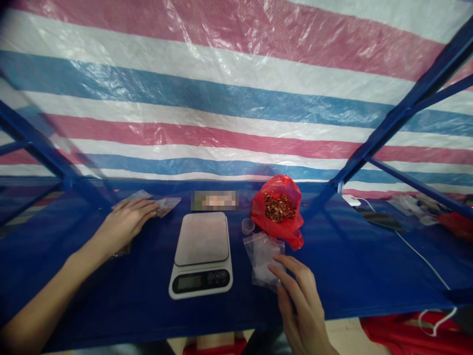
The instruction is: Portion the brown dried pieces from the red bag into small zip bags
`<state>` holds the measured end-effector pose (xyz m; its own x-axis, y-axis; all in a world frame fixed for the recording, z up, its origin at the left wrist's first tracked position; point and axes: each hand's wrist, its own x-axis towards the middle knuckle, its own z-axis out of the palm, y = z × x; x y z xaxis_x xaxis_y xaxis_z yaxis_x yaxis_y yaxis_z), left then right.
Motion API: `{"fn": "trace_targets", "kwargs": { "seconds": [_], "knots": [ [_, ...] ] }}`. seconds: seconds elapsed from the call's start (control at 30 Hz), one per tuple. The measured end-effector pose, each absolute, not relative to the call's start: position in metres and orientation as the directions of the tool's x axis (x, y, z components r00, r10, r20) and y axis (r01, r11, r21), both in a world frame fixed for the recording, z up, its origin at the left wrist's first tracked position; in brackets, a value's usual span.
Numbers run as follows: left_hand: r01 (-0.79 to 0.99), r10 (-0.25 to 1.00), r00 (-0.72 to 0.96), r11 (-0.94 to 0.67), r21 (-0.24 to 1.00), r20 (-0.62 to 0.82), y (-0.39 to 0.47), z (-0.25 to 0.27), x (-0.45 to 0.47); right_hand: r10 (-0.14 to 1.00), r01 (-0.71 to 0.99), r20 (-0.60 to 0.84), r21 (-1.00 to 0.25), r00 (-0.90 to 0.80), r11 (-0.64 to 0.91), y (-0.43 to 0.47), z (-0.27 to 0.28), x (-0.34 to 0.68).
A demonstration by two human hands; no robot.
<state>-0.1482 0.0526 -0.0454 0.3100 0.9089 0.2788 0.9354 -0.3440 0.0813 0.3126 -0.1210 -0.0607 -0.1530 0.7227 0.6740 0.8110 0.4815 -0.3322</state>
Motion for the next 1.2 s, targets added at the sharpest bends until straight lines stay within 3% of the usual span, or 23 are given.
{"fn": "trace_targets", "kwargs": {
  "seconds": [0.2,0.37,0.43,0.63,0.7,0.83,1.0,1.2],
  "knots": [
    [0.858,0.872,0.406,-0.466,0.215,0.272,0.058,-0.015,-0.135,0.631,0.75,0.767,-0.349,-0.116,0.562,-0.116,-0.026,0.313],
    [0.844,0.853,0.189,-0.395,0.363,0.487,0.059,0.026,-0.124,0.579,0.715,0.79,-0.284,-0.203,0.638,-0.094,0.017,0.304],
    [0.788,0.831,0.185,-0.445,0.426,0.525,0.063,0.052,-0.11,0.595,0.681,0.763,-0.298,-0.251,0.669,-0.076,0.041,0.289],
    [0.421,0.776,0.51,-0.602,0.679,0.371,0.081,0.114,-0.045,0.742,0.458,0.565,-0.586,-0.36,0.668,0.03,0.108,0.22],
    [0.306,0.75,0.546,-0.595,0.743,0.375,0.089,0.117,-0.034,0.747,0.299,0.44,-0.721,-0.498,0.625,0.068,0.115,0.206],
    [0.172,0.788,0.479,-0.516,0.839,0.386,0.105,0.106,-0.033,0.765,0.07,0.317,-0.903,-0.561,0.425,0.107,0.114,0.198],
    [0.13,0.871,0.218,-0.472,0.872,0.439,0.124,0.095,-0.037,0.768,0.086,0.122,-0.971,-0.628,0.224,0.112,0.1,0.203],
    [0.143,0.919,0.156,-0.384,0.912,0.362,0.136,0.088,-0.036,0.866,-0.052,0.08,-0.997,-0.494,0.062,0.134,0.078,0.205]
  ]
}}
